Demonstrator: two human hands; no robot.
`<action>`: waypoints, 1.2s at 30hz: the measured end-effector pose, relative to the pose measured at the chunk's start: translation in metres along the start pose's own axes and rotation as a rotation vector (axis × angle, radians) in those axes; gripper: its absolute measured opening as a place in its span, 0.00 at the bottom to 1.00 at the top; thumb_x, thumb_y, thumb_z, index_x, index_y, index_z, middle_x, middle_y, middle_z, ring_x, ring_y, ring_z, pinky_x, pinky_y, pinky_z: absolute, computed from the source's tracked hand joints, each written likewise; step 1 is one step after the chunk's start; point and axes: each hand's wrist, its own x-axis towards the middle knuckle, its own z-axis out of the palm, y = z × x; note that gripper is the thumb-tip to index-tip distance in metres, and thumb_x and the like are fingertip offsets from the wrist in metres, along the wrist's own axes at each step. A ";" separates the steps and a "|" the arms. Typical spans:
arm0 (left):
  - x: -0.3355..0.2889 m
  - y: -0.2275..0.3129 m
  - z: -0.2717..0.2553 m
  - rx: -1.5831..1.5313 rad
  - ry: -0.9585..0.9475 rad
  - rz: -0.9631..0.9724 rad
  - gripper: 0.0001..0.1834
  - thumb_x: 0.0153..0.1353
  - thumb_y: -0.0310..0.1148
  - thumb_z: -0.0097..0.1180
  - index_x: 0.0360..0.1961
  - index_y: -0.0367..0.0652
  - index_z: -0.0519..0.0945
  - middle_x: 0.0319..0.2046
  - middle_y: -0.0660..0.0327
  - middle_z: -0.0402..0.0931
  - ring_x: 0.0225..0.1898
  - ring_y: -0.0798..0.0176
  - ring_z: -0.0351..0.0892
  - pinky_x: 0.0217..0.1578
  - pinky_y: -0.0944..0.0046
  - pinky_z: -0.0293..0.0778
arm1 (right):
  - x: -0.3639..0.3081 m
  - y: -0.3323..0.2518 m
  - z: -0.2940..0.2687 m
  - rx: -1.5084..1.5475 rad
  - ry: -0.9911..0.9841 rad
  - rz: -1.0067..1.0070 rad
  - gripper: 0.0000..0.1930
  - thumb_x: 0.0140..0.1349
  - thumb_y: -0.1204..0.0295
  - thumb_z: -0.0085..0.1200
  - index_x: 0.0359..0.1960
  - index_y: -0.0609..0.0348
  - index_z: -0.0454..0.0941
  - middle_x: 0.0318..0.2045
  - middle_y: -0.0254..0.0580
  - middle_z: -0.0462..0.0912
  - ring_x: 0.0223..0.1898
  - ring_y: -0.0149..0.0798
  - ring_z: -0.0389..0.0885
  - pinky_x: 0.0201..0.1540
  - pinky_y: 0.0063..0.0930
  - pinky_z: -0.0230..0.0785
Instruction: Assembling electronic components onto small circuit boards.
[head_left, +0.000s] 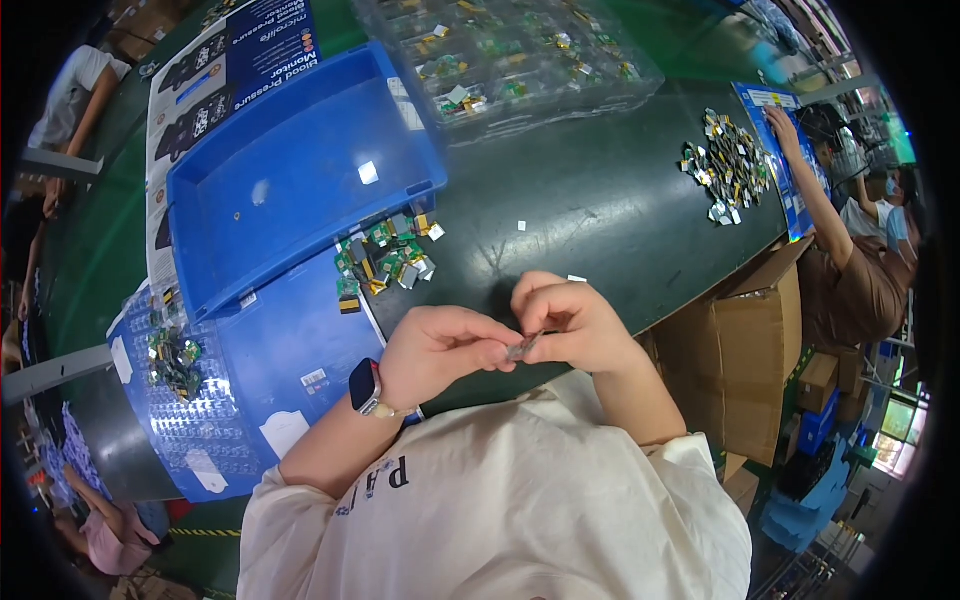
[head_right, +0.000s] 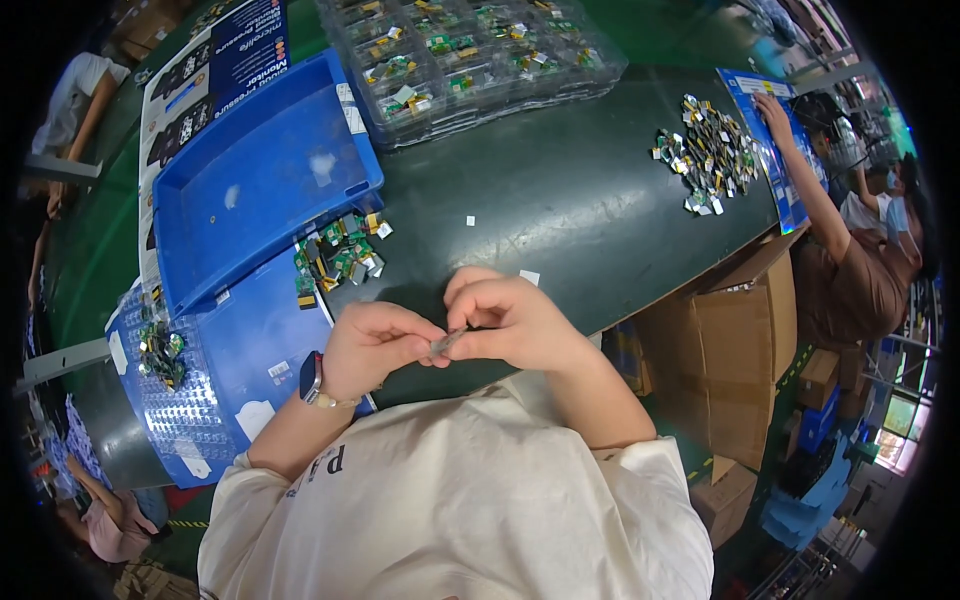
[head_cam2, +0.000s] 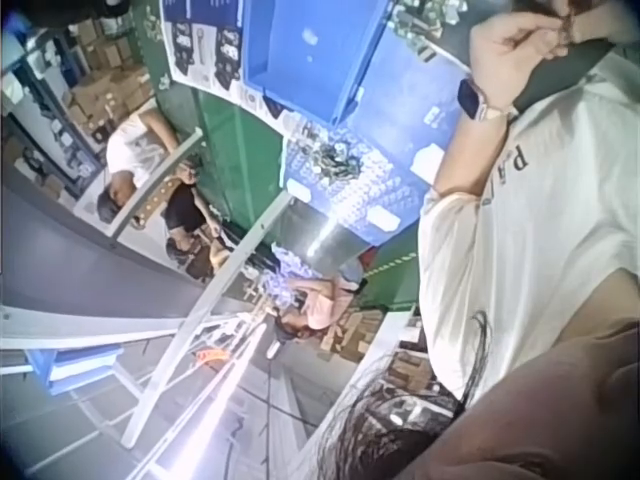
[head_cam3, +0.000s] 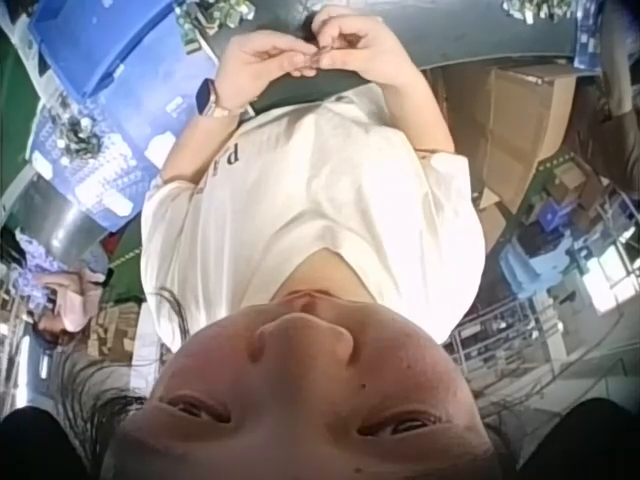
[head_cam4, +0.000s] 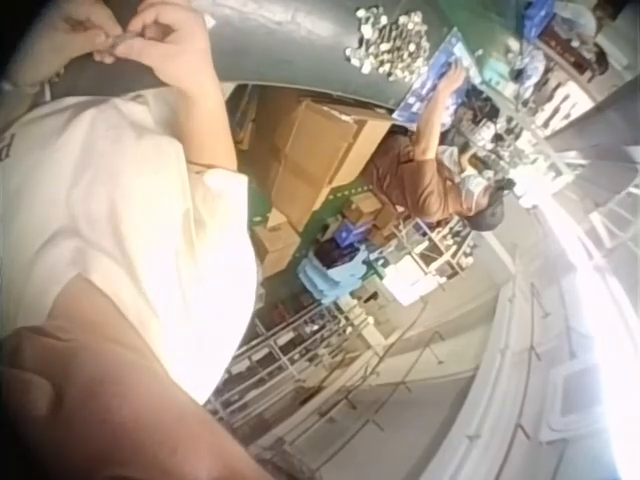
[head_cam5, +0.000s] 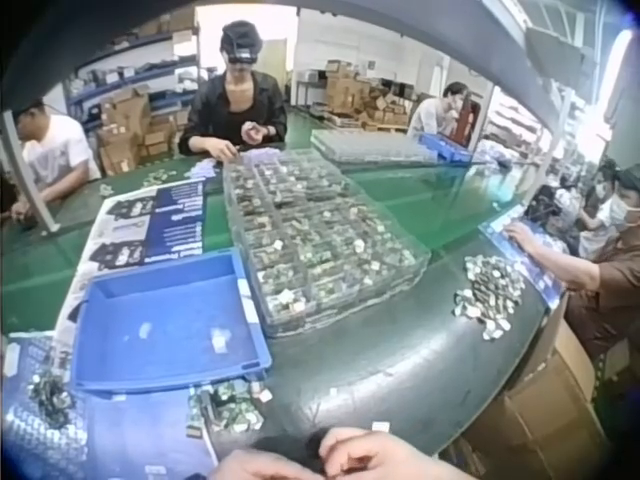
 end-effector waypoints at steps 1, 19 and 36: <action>0.000 -0.001 -0.001 0.017 0.026 -0.003 0.08 0.60 0.21 0.52 0.40 0.32 0.79 0.32 0.54 0.80 0.33 0.64 0.81 0.34 0.70 0.77 | 0.000 0.001 0.003 0.002 0.003 0.002 0.08 0.48 0.79 0.63 0.23 0.61 0.74 0.32 0.38 0.70 0.35 0.30 0.73 0.34 0.22 0.65; 0.004 -0.010 -0.004 -0.173 0.250 -0.040 0.14 0.65 0.33 0.48 0.45 0.35 0.76 0.33 0.55 0.80 0.29 0.67 0.81 0.31 0.72 0.76 | 0.012 0.006 0.024 -0.200 0.387 0.022 0.08 0.55 0.70 0.61 0.29 0.60 0.77 0.18 0.21 0.64 0.20 0.18 0.57 0.24 0.14 0.52; 0.006 -0.013 -0.005 -0.101 0.283 -0.013 0.13 0.65 0.33 0.48 0.45 0.36 0.77 0.34 0.57 0.80 0.30 0.70 0.78 0.32 0.72 0.75 | 0.015 0.001 0.028 -0.292 0.457 0.042 0.06 0.53 0.75 0.61 0.25 0.62 0.76 0.21 0.24 0.62 0.25 0.21 0.61 0.28 0.17 0.56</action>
